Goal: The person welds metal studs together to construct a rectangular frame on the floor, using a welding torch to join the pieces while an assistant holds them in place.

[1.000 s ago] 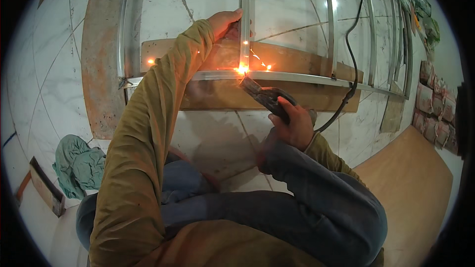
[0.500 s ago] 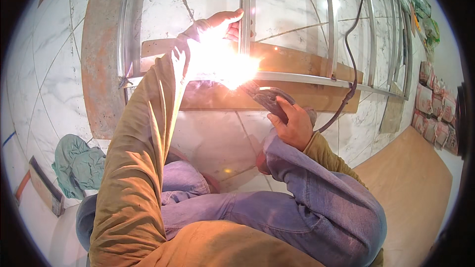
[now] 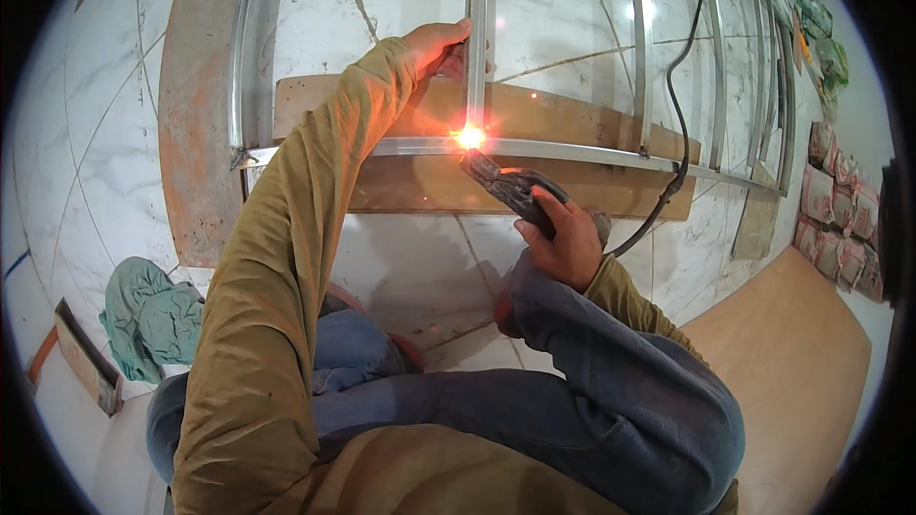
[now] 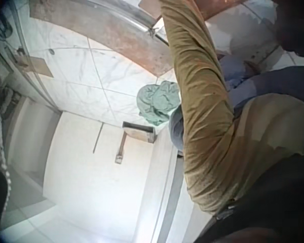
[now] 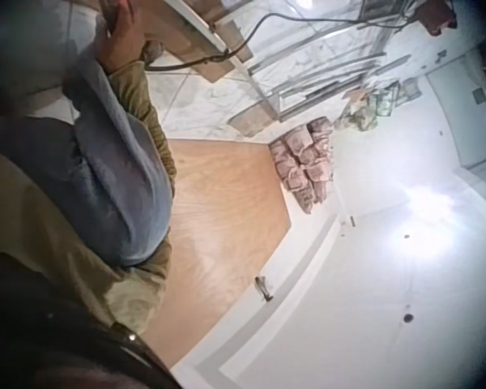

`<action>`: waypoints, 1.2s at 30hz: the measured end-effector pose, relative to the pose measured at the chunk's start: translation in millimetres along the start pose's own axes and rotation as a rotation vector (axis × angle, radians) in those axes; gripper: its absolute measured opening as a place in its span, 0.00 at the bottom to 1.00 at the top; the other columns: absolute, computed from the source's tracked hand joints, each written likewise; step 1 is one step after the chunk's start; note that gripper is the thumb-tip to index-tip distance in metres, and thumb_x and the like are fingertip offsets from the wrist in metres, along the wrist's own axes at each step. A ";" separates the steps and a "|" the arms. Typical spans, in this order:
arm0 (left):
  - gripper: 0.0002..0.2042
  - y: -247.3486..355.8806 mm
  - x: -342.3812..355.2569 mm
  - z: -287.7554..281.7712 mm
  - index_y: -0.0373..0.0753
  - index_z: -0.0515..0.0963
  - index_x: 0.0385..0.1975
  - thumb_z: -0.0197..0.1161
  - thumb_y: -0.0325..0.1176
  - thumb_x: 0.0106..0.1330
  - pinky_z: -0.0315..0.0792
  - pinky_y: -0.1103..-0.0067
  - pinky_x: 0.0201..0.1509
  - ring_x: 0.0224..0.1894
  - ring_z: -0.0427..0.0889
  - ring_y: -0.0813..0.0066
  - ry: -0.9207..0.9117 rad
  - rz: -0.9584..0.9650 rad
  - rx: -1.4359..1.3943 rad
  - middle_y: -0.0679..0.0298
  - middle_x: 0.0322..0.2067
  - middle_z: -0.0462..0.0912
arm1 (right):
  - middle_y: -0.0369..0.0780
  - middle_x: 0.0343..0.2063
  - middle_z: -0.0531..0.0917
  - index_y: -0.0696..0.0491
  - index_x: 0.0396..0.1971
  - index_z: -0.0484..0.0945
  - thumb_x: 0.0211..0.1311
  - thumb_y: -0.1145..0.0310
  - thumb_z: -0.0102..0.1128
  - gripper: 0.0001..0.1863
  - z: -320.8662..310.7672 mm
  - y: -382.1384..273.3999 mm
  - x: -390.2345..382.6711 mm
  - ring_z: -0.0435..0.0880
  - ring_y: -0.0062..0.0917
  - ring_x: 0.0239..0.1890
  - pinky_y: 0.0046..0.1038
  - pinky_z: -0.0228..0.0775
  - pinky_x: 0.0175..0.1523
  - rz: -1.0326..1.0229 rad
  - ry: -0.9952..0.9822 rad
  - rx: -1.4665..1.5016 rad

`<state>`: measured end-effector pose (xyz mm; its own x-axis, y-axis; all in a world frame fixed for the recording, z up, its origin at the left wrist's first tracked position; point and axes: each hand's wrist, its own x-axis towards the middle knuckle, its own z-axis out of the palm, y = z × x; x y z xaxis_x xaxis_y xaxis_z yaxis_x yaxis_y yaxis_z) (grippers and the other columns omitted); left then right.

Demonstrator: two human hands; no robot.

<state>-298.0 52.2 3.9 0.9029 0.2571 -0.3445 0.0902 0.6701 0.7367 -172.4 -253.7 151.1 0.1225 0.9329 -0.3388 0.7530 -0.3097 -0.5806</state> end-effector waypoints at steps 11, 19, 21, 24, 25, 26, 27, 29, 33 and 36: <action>0.32 -7.1 3.6 -12.1 0.36 0.67 0.61 0.51 0.59 0.71 0.76 0.61 0.54 0.54 0.80 0.59 -0.103 -0.127 -0.070 0.52 0.55 0.77 | 0.54 0.38 0.84 0.60 0.51 0.78 0.55 0.58 0.68 0.28 4.6 3.6 -3.0 0.84 0.48 0.41 0.39 0.75 0.48 0.011 0.050 -0.135; 0.26 -1.1 1.9 11.7 0.35 0.75 0.51 0.45 0.55 0.75 0.78 0.69 0.46 0.41 0.86 0.65 -0.008 -0.003 -0.030 0.53 0.43 0.85 | 0.53 0.36 0.83 0.61 0.53 0.73 0.54 0.65 0.70 0.28 4.7 12.6 -4.7 0.84 0.47 0.38 0.38 0.76 0.44 0.004 0.038 0.014; 0.26 4.0 -4.5 7.0 0.34 0.75 0.51 0.45 0.54 0.76 0.78 0.69 0.46 0.40 0.85 0.66 0.022 -0.027 -0.024 0.53 0.41 0.85 | 0.53 0.41 0.82 0.60 0.54 0.73 0.56 0.63 0.68 0.28 6.5 9.7 -2.8 0.84 0.47 0.41 0.38 0.76 0.46 0.011 0.003 0.023; 0.26 4.3 -6.7 4.2 0.36 0.74 0.54 0.42 0.53 0.77 0.77 0.64 0.52 0.44 0.85 0.65 0.102 -0.035 0.030 0.56 0.42 0.85 | 0.53 0.49 0.79 0.59 0.56 0.73 0.59 0.60 0.65 0.27 7.4 5.9 -1.6 0.83 0.46 0.47 0.38 0.76 0.51 0.004 -0.012 0.009; 0.26 3.3 -6.9 3.6 0.37 0.74 0.56 0.40 0.52 0.77 0.77 0.62 0.55 0.46 0.85 0.64 0.135 -0.032 0.056 0.58 0.42 0.85 | 0.53 0.49 0.79 0.59 0.55 0.74 0.59 0.61 0.65 0.27 9.1 7.1 -1.0 0.83 0.46 0.47 0.38 0.76 0.51 -0.020 0.006 0.012; 0.26 3.9 -5.9 4.9 0.36 0.74 0.55 0.42 0.53 0.77 0.77 0.63 0.53 0.45 0.85 0.65 0.114 -0.030 0.042 0.56 0.42 0.85 | 0.53 0.49 0.80 0.59 0.55 0.74 0.59 0.61 0.65 0.27 8.7 7.4 -0.7 0.83 0.46 0.47 0.38 0.76 0.51 -0.040 0.027 0.013; 0.26 4.5 -5.1 6.1 0.35 0.74 0.54 0.44 0.53 0.76 0.76 0.65 0.52 0.45 0.85 0.65 0.092 -0.027 0.029 0.55 0.42 0.84 | 0.53 0.48 0.80 0.59 0.55 0.74 0.59 0.61 0.65 0.27 7.5 6.6 -0.9 0.83 0.46 0.47 0.38 0.76 0.51 -0.031 0.026 0.010; 0.26 5.6 -4.6 5.0 0.34 0.74 0.53 0.46 0.54 0.75 0.76 0.67 0.51 0.44 0.84 0.65 0.046 -0.020 0.009 0.53 0.43 0.84 | 0.54 0.47 0.80 0.60 0.54 0.75 0.59 0.62 0.65 0.26 4.9 1.5 0.1 0.83 0.47 0.46 0.38 0.76 0.50 -0.019 0.022 0.010; 0.26 4.0 -9.8 -1.6 0.35 0.73 0.54 0.46 0.54 0.75 0.76 0.66 0.51 0.45 0.84 0.64 0.000 -0.043 -0.019 0.53 0.43 0.84 | 0.56 0.41 0.81 0.62 0.52 0.75 0.60 0.62 0.64 0.24 8.7 -2.1 3.2 0.83 0.48 0.43 0.41 0.76 0.48 -0.038 0.030 -0.119; 0.26 6.4 -8.8 -3.3 0.35 0.73 0.54 0.46 0.54 0.75 0.75 0.66 0.52 0.46 0.84 0.64 -0.033 -0.062 -0.044 0.53 0.44 0.83 | 0.56 0.43 0.81 0.61 0.52 0.76 0.61 0.61 0.63 0.24 4.3 -4.3 2.8 0.83 0.48 0.44 0.41 0.76 0.50 0.002 0.009 0.029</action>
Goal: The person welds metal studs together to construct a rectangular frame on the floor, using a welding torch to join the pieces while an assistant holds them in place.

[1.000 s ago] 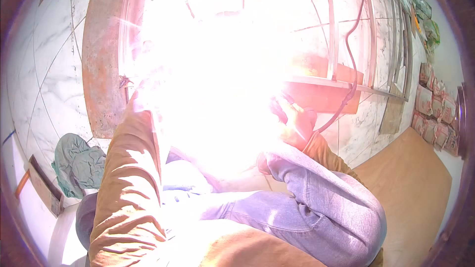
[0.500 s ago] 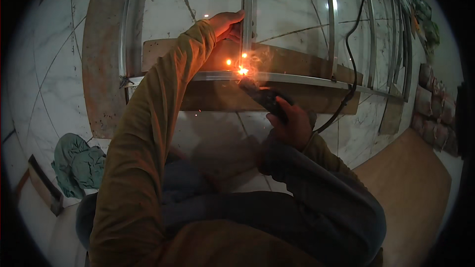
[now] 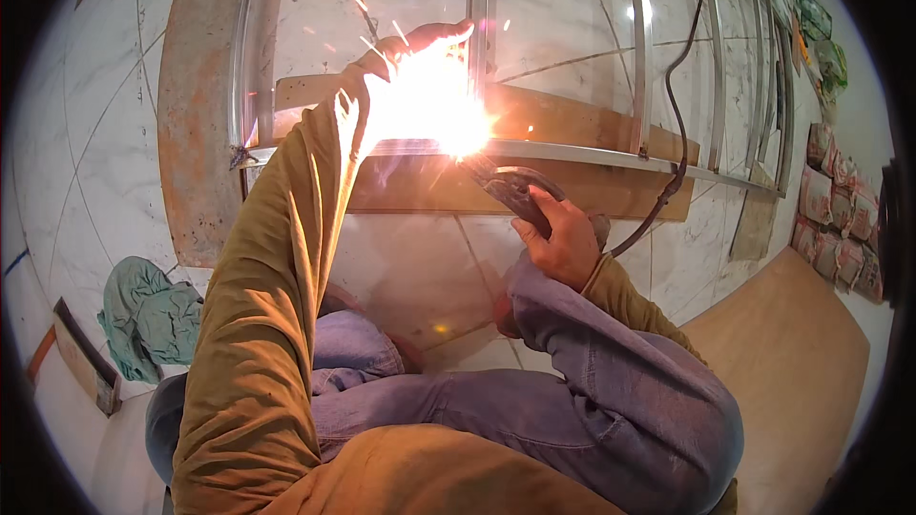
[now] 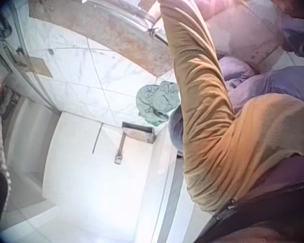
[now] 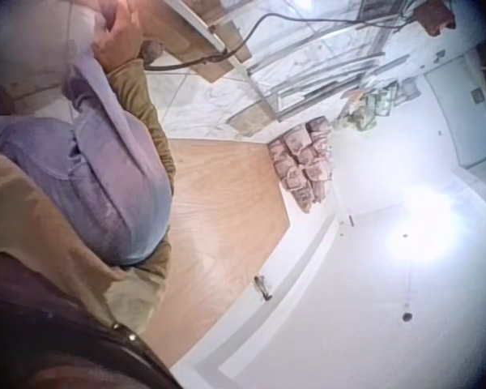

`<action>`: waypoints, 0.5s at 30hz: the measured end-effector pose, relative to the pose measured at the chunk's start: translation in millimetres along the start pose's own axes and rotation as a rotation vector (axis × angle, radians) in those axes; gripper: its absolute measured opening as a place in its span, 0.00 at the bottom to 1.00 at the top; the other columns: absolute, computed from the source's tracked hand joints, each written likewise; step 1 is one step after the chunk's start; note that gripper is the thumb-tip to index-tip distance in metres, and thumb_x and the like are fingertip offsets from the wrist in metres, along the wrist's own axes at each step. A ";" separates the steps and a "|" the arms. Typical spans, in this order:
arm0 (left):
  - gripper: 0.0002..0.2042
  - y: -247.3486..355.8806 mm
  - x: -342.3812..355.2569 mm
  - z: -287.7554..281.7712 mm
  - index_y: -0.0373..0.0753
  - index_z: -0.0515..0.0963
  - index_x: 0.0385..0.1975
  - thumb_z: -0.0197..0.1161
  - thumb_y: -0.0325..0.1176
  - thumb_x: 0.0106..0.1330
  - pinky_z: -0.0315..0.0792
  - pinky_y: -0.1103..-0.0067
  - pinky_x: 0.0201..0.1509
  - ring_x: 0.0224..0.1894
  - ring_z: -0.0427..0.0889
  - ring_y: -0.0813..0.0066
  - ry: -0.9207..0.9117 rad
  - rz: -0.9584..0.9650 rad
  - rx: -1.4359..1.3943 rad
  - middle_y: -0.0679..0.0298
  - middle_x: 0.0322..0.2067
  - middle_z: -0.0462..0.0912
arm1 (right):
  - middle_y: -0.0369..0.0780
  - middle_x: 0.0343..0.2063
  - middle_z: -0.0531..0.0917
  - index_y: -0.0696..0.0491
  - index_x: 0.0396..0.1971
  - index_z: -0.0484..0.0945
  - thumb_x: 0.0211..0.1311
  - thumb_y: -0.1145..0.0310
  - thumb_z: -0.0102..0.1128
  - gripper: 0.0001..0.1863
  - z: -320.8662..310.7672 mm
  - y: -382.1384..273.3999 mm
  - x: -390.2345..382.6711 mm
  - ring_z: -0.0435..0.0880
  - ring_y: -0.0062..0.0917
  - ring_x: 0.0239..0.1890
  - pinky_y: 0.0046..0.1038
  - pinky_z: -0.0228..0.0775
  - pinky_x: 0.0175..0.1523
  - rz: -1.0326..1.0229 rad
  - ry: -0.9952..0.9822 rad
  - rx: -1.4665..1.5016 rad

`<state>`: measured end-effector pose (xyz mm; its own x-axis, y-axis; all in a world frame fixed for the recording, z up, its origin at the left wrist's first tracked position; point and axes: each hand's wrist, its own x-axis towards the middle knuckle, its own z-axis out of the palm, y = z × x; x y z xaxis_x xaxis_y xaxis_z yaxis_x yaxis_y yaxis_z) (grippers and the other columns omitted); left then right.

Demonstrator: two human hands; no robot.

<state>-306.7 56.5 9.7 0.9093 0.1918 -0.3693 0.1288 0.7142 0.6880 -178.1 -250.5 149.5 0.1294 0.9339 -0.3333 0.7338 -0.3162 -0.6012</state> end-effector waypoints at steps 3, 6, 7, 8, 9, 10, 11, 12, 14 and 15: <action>0.26 0.0 -0.2 3.5 0.35 0.73 0.54 0.47 0.55 0.75 0.75 0.66 0.52 0.47 0.83 0.63 0.026 0.019 0.003 0.53 0.45 0.83 | 0.55 0.43 0.81 0.60 0.53 0.76 0.61 0.59 0.63 0.25 6.7 14.1 3.3 0.83 0.47 0.43 0.40 0.76 0.49 0.088 -0.122 -0.021; 0.26 0.4 0.5 8.5 0.35 0.73 0.54 0.47 0.55 0.74 0.75 0.66 0.53 0.47 0.83 0.63 0.042 0.021 -0.017 0.53 0.45 0.83 | 0.53 0.42 0.82 0.60 0.54 0.74 0.60 0.59 0.65 0.27 3.0 12.3 -3.9 0.84 0.46 0.41 0.39 0.77 0.46 -0.013 0.026 -0.089; 0.27 1.0 1.4 7.6 0.35 0.73 0.54 0.47 0.55 0.74 0.75 0.65 0.53 0.48 0.83 0.63 0.047 0.032 -0.016 0.53 0.45 0.83 | 0.53 0.41 0.82 0.60 0.54 0.74 0.60 0.59 0.65 0.27 -0.7 7.0 -2.0 0.84 0.46 0.41 0.39 0.77 0.46 -0.011 0.052 -0.035; 0.26 -0.2 1.5 8.0 0.35 0.73 0.54 0.47 0.55 0.74 0.75 0.66 0.53 0.47 0.83 0.63 0.044 0.029 -0.004 0.53 0.45 0.83 | 0.54 0.42 0.82 0.60 0.54 0.74 0.59 0.61 0.65 0.26 -2.2 5.3 -1.9 0.84 0.48 0.41 0.39 0.77 0.47 -0.029 0.054 -0.044; 0.26 -0.2 1.9 7.5 0.36 0.73 0.54 0.46 0.55 0.75 0.75 0.66 0.53 0.47 0.83 0.63 0.042 0.026 0.005 0.53 0.45 0.83 | 0.54 0.42 0.82 0.60 0.54 0.74 0.59 0.61 0.65 0.26 -2.7 4.7 -1.5 0.84 0.48 0.42 0.39 0.77 0.47 -0.019 0.036 -0.030; 0.26 -0.9 2.6 7.6 0.36 0.73 0.54 0.46 0.55 0.75 0.75 0.66 0.53 0.46 0.83 0.64 0.038 0.022 0.015 0.53 0.45 0.83 | 0.54 0.43 0.82 0.60 0.54 0.74 0.59 0.62 0.65 0.26 -2.7 4.2 -1.0 0.84 0.48 0.42 0.39 0.77 0.47 -0.008 0.018 -0.017; 0.26 -1.8 3.5 5.0 0.36 0.73 0.54 0.45 0.55 0.75 0.75 0.66 0.53 0.46 0.83 0.64 0.036 0.021 0.026 0.54 0.45 0.83 | 0.54 0.43 0.82 0.60 0.54 0.74 0.59 0.62 0.65 0.26 -2.6 2.8 0.2 0.84 0.48 0.43 0.40 0.77 0.48 0.001 0.000 -0.004; 0.26 -2.3 4.2 1.9 0.36 0.73 0.54 0.45 0.55 0.75 0.76 0.68 0.52 0.44 0.84 0.66 0.029 0.022 0.017 0.54 0.45 0.83 | 0.54 0.44 0.81 0.60 0.54 0.74 0.59 0.62 0.65 0.26 -2.2 1.5 1.1 0.83 0.48 0.44 0.40 0.77 0.48 -0.014 -0.002 -0.014; 0.26 -2.4 5.3 -1.6 0.36 0.73 0.54 0.44 0.54 0.76 0.77 0.72 0.50 0.41 0.85 0.68 0.011 0.023 0.000 0.55 0.43 0.84 | 0.54 0.45 0.81 0.60 0.54 0.74 0.59 0.62 0.65 0.25 -1.3 0.1 2.1 0.83 0.48 0.44 0.40 0.76 0.48 -0.041 -0.005 -0.034; 0.26 -2.6 5.7 -1.4 0.36 0.74 0.53 0.44 0.54 0.76 0.77 0.73 0.49 0.39 0.85 0.69 0.020 0.019 0.011 0.55 0.43 0.84 | 0.55 0.45 0.81 0.60 0.54 0.74 0.59 0.62 0.65 0.25 -0.5 1.5 2.0 0.83 0.49 0.45 0.40 0.76 0.48 -0.047 0.001 -0.024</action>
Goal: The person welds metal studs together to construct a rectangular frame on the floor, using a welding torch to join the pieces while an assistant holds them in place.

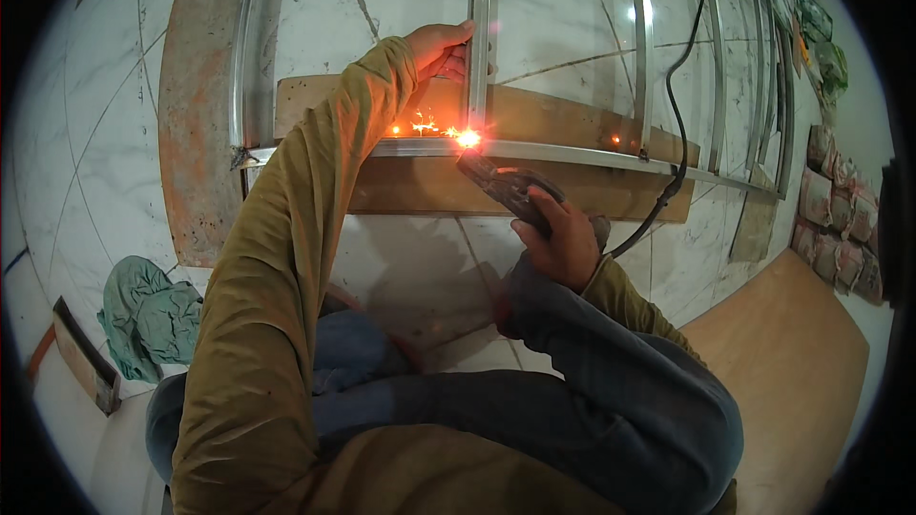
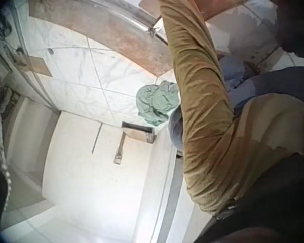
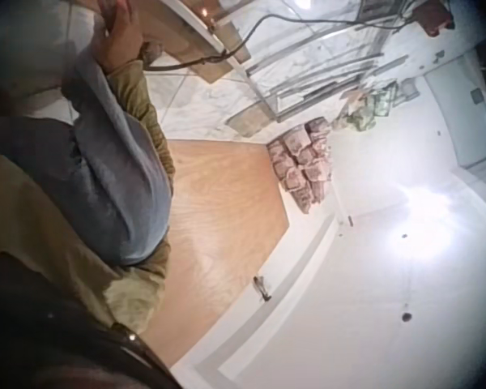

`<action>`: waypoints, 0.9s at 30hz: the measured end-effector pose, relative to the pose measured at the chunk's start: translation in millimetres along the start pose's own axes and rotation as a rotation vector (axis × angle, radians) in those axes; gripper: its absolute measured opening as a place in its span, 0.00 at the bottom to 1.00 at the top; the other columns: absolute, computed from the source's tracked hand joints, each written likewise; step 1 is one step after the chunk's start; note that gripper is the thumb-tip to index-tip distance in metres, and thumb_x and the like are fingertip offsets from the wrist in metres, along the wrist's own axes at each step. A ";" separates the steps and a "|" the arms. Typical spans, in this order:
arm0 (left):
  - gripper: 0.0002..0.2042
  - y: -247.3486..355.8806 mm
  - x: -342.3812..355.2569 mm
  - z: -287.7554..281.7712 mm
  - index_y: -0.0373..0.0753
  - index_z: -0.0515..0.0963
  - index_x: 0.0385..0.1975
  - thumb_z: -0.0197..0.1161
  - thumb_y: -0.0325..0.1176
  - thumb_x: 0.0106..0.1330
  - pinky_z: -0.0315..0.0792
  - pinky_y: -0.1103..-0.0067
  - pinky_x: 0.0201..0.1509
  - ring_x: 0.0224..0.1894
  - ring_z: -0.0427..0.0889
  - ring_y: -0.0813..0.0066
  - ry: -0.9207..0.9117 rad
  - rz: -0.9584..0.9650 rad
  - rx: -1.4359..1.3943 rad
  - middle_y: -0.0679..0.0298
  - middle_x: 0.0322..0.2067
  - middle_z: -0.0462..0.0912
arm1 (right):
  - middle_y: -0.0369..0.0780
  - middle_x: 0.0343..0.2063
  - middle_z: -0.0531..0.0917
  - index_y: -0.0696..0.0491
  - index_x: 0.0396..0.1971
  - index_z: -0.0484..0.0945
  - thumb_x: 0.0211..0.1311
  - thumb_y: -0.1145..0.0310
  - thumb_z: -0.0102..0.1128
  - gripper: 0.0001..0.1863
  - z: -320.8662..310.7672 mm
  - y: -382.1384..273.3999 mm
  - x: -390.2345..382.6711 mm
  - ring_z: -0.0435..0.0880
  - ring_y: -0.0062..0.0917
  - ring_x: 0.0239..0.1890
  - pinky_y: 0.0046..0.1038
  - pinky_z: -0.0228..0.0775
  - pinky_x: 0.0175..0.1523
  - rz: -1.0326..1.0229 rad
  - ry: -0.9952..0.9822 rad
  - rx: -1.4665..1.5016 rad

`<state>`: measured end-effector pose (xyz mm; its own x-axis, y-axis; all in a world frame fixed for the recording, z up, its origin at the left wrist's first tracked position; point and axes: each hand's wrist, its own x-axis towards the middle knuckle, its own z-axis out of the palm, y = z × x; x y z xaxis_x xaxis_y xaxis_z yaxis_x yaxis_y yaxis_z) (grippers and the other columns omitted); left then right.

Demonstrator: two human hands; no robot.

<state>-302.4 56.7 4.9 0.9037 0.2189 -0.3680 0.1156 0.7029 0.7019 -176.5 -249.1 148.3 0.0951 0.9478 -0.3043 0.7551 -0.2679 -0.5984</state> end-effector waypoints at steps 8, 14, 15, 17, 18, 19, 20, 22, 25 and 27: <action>0.26 23.9 -32.3 48.6 0.36 0.75 0.52 0.50 0.55 0.73 0.77 0.72 0.52 0.44 0.84 0.68 0.074 -0.207 -0.304 0.55 0.45 0.83 | 0.55 0.46 0.80 0.60 0.54 0.74 0.61 0.62 0.64 0.25 -1.0 7.0 -1.3 0.82 0.50 0.45 0.41 0.76 0.50 0.084 -0.056 0.023; 0.29 8.7 -19.5 13.7 0.40 0.76 0.55 0.61 0.59 0.64 0.74 0.65 0.56 0.50 0.81 0.64 -0.001 -0.273 -0.368 0.58 0.47 0.83 | 0.57 0.46 0.80 0.61 0.55 0.73 0.61 0.60 0.63 0.26 0.0 -0.1 1.3 0.82 0.50 0.45 0.40 0.75 0.51 0.072 -0.048 -0.009; 0.30 9.9 -24.7 23.1 0.40 0.75 0.55 0.61 0.59 0.64 0.74 0.64 0.56 0.51 0.80 0.63 0.021 -0.260 -0.434 0.58 0.48 0.83 | 0.57 0.46 0.80 0.61 0.55 0.73 0.61 0.60 0.63 0.26 -0.4 1.8 0.5 0.82 0.50 0.45 0.40 0.75 0.51 0.081 -0.054 -0.016; 0.31 19.5 -37.9 44.3 0.40 0.75 0.56 0.61 0.60 0.63 0.72 0.62 0.58 0.53 0.79 0.62 0.077 -0.199 -0.313 0.57 0.50 0.82 | 0.57 0.45 0.80 0.61 0.55 0.73 0.62 0.60 0.62 0.26 1.1 8.4 -2.3 0.82 0.50 0.45 0.40 0.76 0.50 0.079 -0.067 -0.063; 0.32 23.0 -39.4 51.3 0.40 0.74 0.57 0.60 0.61 0.63 0.72 0.62 0.59 0.53 0.78 0.62 0.102 -0.168 -0.253 0.57 0.51 0.81 | 0.57 0.45 0.80 0.61 0.55 0.73 0.62 0.59 0.62 0.26 1.1 11.2 -3.9 0.82 0.49 0.44 0.40 0.76 0.50 0.080 -0.073 -0.088; 0.32 22.5 -37.6 41.1 0.40 0.74 0.57 0.59 0.61 0.64 0.71 0.61 0.59 0.54 0.78 0.60 0.079 -0.211 -0.265 0.56 0.51 0.81 | 0.57 0.44 0.80 0.62 0.54 0.73 0.62 0.60 0.63 0.26 0.3 5.6 -1.4 0.82 0.49 0.44 0.40 0.76 0.49 0.069 -0.048 -0.056; 0.31 17.6 -26.8 22.8 0.41 0.74 0.57 0.57 0.61 0.65 0.71 0.59 0.60 0.55 0.78 0.58 0.056 -0.255 -0.278 0.54 0.51 0.80 | 0.57 0.44 0.80 0.62 0.54 0.73 0.61 0.61 0.64 0.26 -1.7 -1.1 0.8 0.83 0.49 0.44 0.40 0.76 0.48 0.059 -0.024 -0.024; 0.28 2.3 -7.8 8.4 0.39 0.74 0.55 0.50 0.59 0.71 0.71 0.59 0.59 0.53 0.79 0.58 0.095 -0.112 -0.090 0.52 0.49 0.81 | 0.57 0.43 0.81 0.62 0.53 0.73 0.60 0.62 0.65 0.26 -5.3 -7.2 2.1 0.83 0.49 0.43 0.41 0.76 0.47 0.065 0.028 0.033; 0.27 -3.5 2.5 -10.9 0.35 0.74 0.53 0.46 0.55 0.74 0.71 0.64 0.56 0.50 0.80 0.62 -0.102 0.067 0.040 0.53 0.45 0.83 | 0.57 0.43 0.81 0.62 0.54 0.72 0.59 0.65 0.66 0.26 -4.7 0.3 -0.3 0.82 0.50 0.44 0.41 0.75 0.48 0.018 0.121 0.017; 0.27 -4.6 4.8 -6.5 0.35 0.74 0.53 0.47 0.55 0.74 0.72 0.67 0.54 0.47 0.82 0.64 -0.082 0.049 -0.002 0.52 0.44 0.83 | 0.56 0.44 0.81 0.62 0.55 0.72 0.59 0.64 0.66 0.26 -6.1 1.6 -1.4 0.82 0.50 0.45 0.41 0.75 0.49 0.000 0.118 -0.008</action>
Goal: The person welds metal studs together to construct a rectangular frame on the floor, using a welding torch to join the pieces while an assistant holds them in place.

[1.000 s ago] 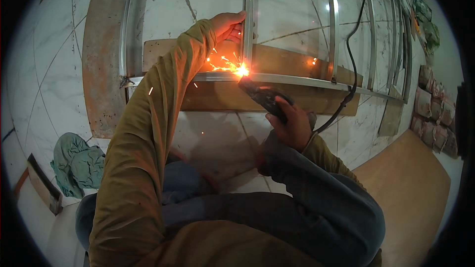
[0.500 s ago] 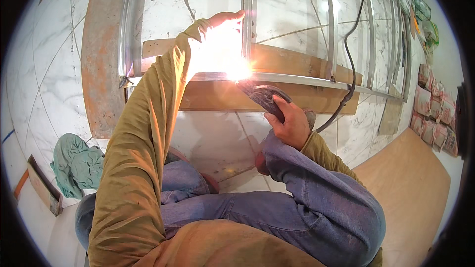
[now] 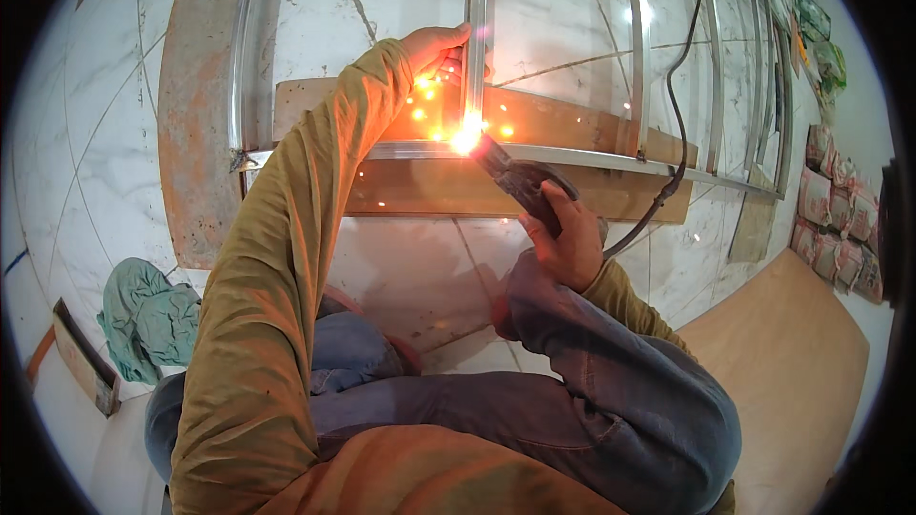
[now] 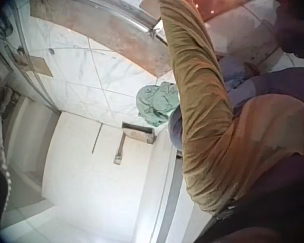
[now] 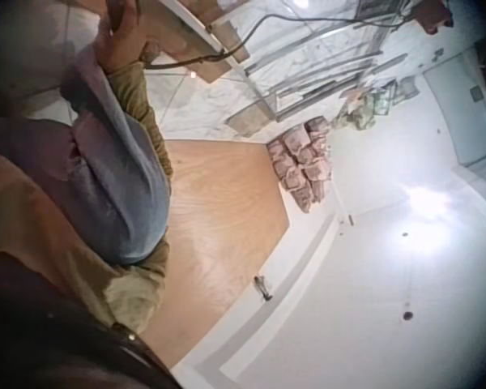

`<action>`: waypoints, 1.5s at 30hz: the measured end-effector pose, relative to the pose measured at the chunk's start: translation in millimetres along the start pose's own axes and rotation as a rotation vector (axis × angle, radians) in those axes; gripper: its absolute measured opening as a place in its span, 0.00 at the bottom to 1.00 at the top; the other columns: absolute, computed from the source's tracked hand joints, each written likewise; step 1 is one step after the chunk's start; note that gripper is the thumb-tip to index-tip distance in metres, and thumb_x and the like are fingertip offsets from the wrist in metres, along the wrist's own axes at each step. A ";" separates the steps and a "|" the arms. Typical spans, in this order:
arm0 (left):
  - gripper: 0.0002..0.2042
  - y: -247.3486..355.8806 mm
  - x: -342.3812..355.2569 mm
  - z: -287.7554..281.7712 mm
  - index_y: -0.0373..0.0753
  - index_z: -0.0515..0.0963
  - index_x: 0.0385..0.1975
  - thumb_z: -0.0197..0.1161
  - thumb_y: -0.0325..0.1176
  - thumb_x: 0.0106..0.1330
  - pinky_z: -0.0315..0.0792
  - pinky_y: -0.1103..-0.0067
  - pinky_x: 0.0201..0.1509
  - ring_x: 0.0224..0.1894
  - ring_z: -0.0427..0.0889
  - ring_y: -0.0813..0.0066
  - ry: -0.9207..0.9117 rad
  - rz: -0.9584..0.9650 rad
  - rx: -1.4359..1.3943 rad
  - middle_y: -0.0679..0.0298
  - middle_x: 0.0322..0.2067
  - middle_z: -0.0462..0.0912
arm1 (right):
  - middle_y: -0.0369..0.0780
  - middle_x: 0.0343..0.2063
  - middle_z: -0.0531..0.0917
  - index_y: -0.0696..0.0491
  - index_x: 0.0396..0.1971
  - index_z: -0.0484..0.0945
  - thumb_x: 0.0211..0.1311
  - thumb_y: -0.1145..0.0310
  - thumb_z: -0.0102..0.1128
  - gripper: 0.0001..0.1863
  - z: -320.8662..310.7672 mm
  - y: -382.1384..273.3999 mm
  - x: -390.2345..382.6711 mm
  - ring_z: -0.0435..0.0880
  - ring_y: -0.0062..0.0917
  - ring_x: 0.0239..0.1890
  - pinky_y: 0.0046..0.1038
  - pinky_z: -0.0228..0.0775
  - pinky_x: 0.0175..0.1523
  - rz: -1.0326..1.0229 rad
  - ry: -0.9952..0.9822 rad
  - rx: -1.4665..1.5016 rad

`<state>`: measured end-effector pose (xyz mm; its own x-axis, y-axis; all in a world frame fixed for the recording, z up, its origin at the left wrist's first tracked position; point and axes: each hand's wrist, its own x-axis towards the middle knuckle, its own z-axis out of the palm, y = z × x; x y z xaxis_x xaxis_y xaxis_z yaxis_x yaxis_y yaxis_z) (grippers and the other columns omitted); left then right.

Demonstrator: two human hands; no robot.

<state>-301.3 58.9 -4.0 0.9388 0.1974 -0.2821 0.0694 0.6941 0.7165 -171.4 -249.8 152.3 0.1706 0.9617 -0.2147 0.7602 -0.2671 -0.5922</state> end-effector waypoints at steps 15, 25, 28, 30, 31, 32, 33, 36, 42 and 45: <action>0.24 4.7 -5.4 7.5 0.37 0.76 0.51 0.45 0.52 0.76 0.78 0.76 0.46 0.41 0.85 0.71 0.077 -0.007 0.024 0.55 0.42 0.85 | 0.56 0.46 0.81 0.60 0.57 0.71 0.61 0.62 0.64 0.27 0.0 -8.0 -0.6 0.82 0.49 0.46 0.39 0.76 0.51 0.095 -0.167 -0.060; 0.26 -0.1 -2.1 1.0 0.36 0.76 0.51 0.47 0.55 0.75 0.79 0.76 0.47 0.41 0.85 0.71 0.058 0.003 0.021 0.53 0.41 0.85 | 0.57 0.45 0.80 0.60 0.56 0.72 0.61 0.61 0.63 0.27 3.7 -4.9 1.3 0.82 0.51 0.46 0.41 0.75 0.51 0.050 -0.140 -0.030; 0.27 1.1 -1.4 6.5 0.34 0.76 0.51 0.50 0.55 0.73 0.77 0.72 0.52 0.43 0.85 0.68 0.069 -0.001 0.007 0.53 0.42 0.85 | 0.56 0.45 0.80 0.60 0.56 0.72 0.61 0.61 0.63 0.27 3.2 -4.5 2.7 0.82 0.51 0.46 0.40 0.75 0.50 0.085 -0.163 -0.016; 0.27 5.4 -1.3 6.3 0.35 0.75 0.52 0.48 0.56 0.73 0.74 0.65 0.56 0.49 0.82 0.64 0.035 -0.119 -0.031 0.54 0.47 0.83 | 0.56 0.44 0.81 0.60 0.55 0.73 0.61 0.61 0.63 0.26 6.7 -0.1 1.6 0.82 0.50 0.45 0.40 0.76 0.50 0.037 -0.115 -0.037; 0.28 7.2 -1.1 6.4 0.35 0.75 0.52 0.48 0.56 0.73 0.72 0.62 0.58 0.53 0.80 0.62 0.017 -0.178 -0.050 0.55 0.50 0.82 | 0.56 0.44 0.81 0.60 0.55 0.73 0.61 0.61 0.63 0.26 6.7 0.6 0.7 0.82 0.50 0.45 0.40 0.76 0.50 0.044 -0.114 -0.035; 0.28 6.1 -3.2 4.0 0.35 0.75 0.53 0.48 0.56 0.73 0.71 0.62 0.59 0.53 0.80 0.62 0.021 -0.148 -0.047 0.55 0.50 0.82 | 0.56 0.44 0.81 0.60 0.55 0.73 0.61 0.61 0.63 0.26 7.8 -0.8 1.4 0.82 0.50 0.45 0.40 0.76 0.50 0.045 -0.115 -0.030; 0.28 4.5 -5.4 1.9 0.36 0.75 0.54 0.49 0.57 0.73 0.71 0.63 0.60 0.53 0.80 0.62 0.025 -0.119 -0.043 0.55 0.51 0.81 | 0.56 0.44 0.81 0.60 0.55 0.73 0.61 0.61 0.63 0.26 8.8 -1.9 2.0 0.82 0.49 0.45 0.40 0.76 0.50 0.046 -0.117 -0.024; 0.28 4.2 -5.1 2.9 0.37 0.74 0.55 0.49 0.57 0.73 0.70 0.64 0.60 0.52 0.80 0.61 0.065 -0.138 -0.054 0.54 0.52 0.81 | 0.56 0.45 0.80 0.60 0.55 0.73 0.62 0.61 0.63 0.26 6.6 -2.2 3.2 0.82 0.49 0.45 0.41 0.75 0.49 0.103 -0.182 -0.015; 0.27 3.7 -8.9 5.2 0.36 0.73 0.56 0.46 0.55 0.75 0.73 0.63 0.58 0.50 0.81 0.61 0.065 -0.052 -0.026 0.52 0.48 0.82 | 0.56 0.45 0.80 0.61 0.56 0.71 0.61 0.63 0.64 0.27 6.6 5.6 -1.2 0.82 0.49 0.45 0.41 0.75 0.48 -0.035 0.031 -0.019; 0.24 1.7 -3.6 1.4 0.36 0.74 0.54 0.44 0.52 0.76 0.76 0.65 0.53 0.48 0.83 0.63 0.041 -0.013 -0.011 0.53 0.45 0.83 | 0.56 0.46 0.80 0.61 0.56 0.71 0.61 0.63 0.63 0.27 2.8 0.6 -0.7 0.82 0.50 0.46 0.41 0.75 0.50 0.006 -0.024 -0.037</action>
<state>-304.1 58.4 -0.8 0.9232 0.2161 -0.3179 0.0779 0.7047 0.7052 -172.8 -250.8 149.9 0.1609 0.9581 -0.2368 0.7818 -0.2702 -0.5619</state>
